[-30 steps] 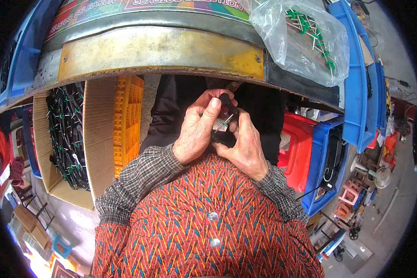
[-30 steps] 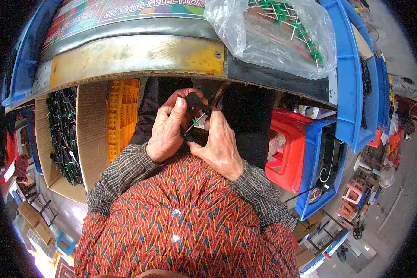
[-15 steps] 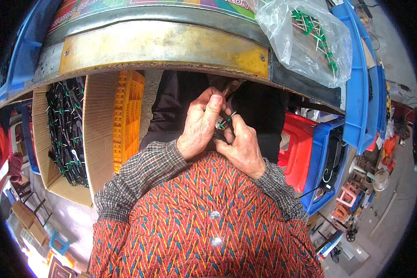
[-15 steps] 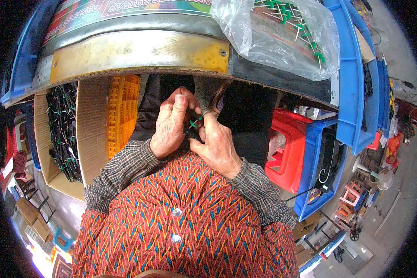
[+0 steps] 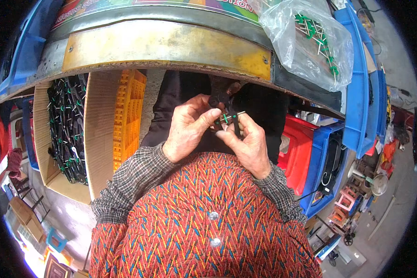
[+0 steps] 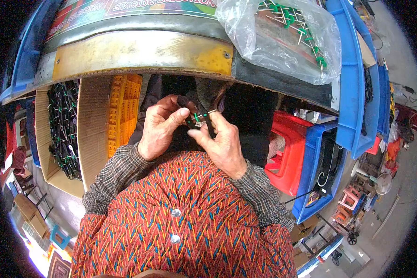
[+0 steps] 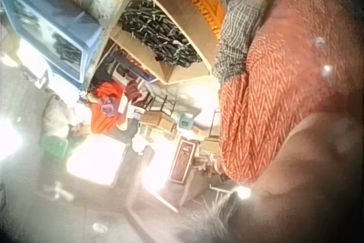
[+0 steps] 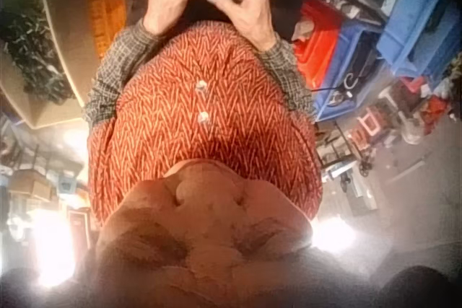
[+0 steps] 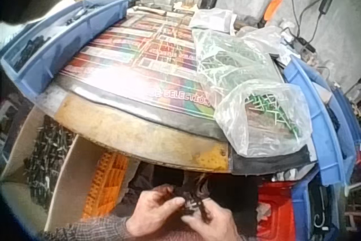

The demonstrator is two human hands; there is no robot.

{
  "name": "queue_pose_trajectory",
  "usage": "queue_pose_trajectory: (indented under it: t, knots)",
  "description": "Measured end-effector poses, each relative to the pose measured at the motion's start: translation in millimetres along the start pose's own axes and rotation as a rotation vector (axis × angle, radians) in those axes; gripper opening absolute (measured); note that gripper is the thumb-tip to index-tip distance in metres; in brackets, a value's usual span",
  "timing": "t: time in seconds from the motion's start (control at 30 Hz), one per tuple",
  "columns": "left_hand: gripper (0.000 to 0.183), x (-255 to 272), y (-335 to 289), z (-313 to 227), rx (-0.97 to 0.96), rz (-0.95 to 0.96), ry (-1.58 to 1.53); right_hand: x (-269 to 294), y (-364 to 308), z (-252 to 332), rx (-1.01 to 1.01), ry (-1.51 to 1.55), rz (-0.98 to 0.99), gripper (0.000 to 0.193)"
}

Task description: The person assembles plastic components by threading metal pins with washers through them by hand, then places the finished pieces into a cardboard box.

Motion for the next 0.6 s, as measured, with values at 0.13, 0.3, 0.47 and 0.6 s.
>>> queue_pose_trajectory:
  t: [0.13, 0.3, 0.47, 0.6]
  knots:
    - [0.02, 2.6, 1.7, -10.1, -0.012, 0.04, 0.014, 7.1, 2.0, 9.7, -0.111, 0.049, 0.05, 0.018]
    - [0.02, 2.4, 3.4, -10.6, 0.037, 0.095, 0.028, 7.8, -0.3, 5.5, -0.187, 0.108, 0.064, 0.022]
    - [0.02, 2.9, 2.0, -11.6, 0.028, 0.116, 0.044, 6.2, -3.4, 5.6, -0.317, 0.175, 0.086, 0.023]
    - [0.023, 3.1, 1.4, -10.7, 0.047, 0.112, 0.055, 4.8, -5.4, 5.9, -0.317, 0.187, 0.108, 0.025]
Point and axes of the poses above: each hand's wrist, its own y-axis towards the middle knuckle, its own x-axis out of the back of the hand, z = x × y, the point moved 5 cm from there along y, towards the middle knuckle, and after that the axes turned 13 degrees about -z, right-handed, at the moved point
